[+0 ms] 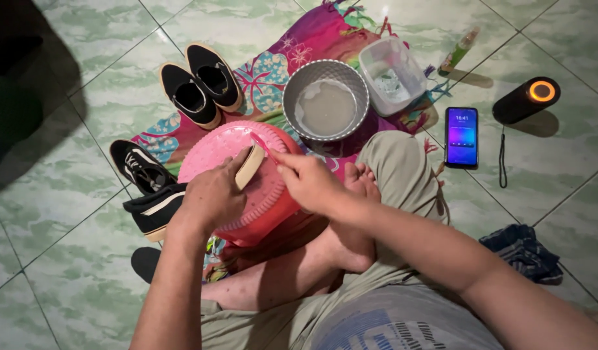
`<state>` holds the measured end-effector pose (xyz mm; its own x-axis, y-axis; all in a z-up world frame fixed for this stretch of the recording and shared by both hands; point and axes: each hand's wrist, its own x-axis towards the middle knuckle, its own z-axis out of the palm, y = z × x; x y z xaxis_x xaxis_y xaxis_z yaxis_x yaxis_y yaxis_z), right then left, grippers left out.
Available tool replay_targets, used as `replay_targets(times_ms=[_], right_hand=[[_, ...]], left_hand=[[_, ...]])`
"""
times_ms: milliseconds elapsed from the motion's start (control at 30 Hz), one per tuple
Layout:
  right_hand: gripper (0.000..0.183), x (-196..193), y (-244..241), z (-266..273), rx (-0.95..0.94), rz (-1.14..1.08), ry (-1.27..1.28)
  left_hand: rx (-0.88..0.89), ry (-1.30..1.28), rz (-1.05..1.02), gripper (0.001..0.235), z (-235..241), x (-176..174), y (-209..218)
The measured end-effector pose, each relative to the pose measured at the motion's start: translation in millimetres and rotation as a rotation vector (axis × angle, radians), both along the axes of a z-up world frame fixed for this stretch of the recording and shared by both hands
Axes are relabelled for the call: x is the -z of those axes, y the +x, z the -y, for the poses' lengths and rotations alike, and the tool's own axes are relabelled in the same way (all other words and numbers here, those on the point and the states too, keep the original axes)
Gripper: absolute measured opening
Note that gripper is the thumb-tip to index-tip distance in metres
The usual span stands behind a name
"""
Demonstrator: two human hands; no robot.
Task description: The person sits on the floor and scrubs a black shoe with a pink brush. They clean the sole and the upper part of the shoe, occasionally dipping the brush into a metal bowl of water. The person holds the shoe over a pink plastic stool while scrubbing.
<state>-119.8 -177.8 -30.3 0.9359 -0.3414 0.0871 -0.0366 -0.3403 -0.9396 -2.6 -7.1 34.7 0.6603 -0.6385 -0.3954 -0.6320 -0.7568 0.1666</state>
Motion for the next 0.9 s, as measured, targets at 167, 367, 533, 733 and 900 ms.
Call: replay_targets(times_ms=[167, 367, 533, 733, 900], right_hand=[[0.038, 5.6, -52.0, -33.1, 0.063, 0.057, -0.202], [0.036, 2.9, -23.7, -16.9, 0.058, 0.047, -0.289], [0.042, 4.9, -28.5, -24.7, 0.041, -0.096, -0.375], [0.037, -1.7, -34.3, -24.7, 0.033, 0.140, -0.410], [0.040, -24.1, -30.9, -21.4, -0.005, 0.037, -0.395]], left_hand=[[-0.032, -0.015, 0.002, 0.084, -12.2, 30.6, 12.9], [-0.005, -0.017, 0.036, 0.081, -11.9, 39.4, 17.0], [-0.016, -0.072, 0.058, 0.080, -11.9, 33.3, 17.6], [-0.047, -0.060, 0.011, 0.077, -9.9, 30.7, 14.6], [-0.056, -0.047, -0.009, 0.075, -7.0, 20.4, 14.1]])
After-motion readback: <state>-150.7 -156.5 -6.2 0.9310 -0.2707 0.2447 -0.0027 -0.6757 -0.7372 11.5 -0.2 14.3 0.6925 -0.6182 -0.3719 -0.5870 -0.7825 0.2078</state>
